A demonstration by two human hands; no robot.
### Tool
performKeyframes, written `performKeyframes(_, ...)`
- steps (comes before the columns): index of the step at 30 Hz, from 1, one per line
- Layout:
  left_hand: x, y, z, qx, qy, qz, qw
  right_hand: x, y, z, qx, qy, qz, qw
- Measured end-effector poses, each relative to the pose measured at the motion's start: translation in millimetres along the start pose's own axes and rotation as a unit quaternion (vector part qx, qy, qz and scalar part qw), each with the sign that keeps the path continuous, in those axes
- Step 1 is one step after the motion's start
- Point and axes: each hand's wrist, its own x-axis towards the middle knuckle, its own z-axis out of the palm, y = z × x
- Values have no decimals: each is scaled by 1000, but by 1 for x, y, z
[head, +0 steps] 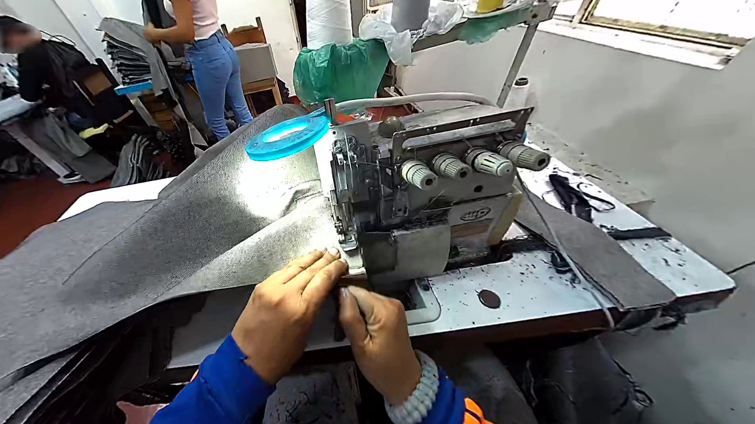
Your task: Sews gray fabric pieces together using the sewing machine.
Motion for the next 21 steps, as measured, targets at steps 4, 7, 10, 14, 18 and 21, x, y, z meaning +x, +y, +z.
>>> performKeyframes(4,-16,-6,2,-44,16,-48,998,-24,24,-6,-81,46,-47,995)
performKeyframes(7,-54,-41,12,108,71,-182,975,-31,46,-25,-204,6,-89,975)
performKeyframes(10,-64,-98,42,124,-12,-347,929,-38,57,-29,-360,-17,-135,923)
performKeyframes(14,-7,-123,85,-57,-22,-428,902,-55,57,-27,-440,-51,-126,888)
performKeyframes(18,8,-123,83,-133,-108,-423,890,-51,49,-34,-404,-199,-31,892)
performKeyframes(21,-10,-95,30,-19,-179,-392,902,-37,44,-39,-376,-289,49,879)
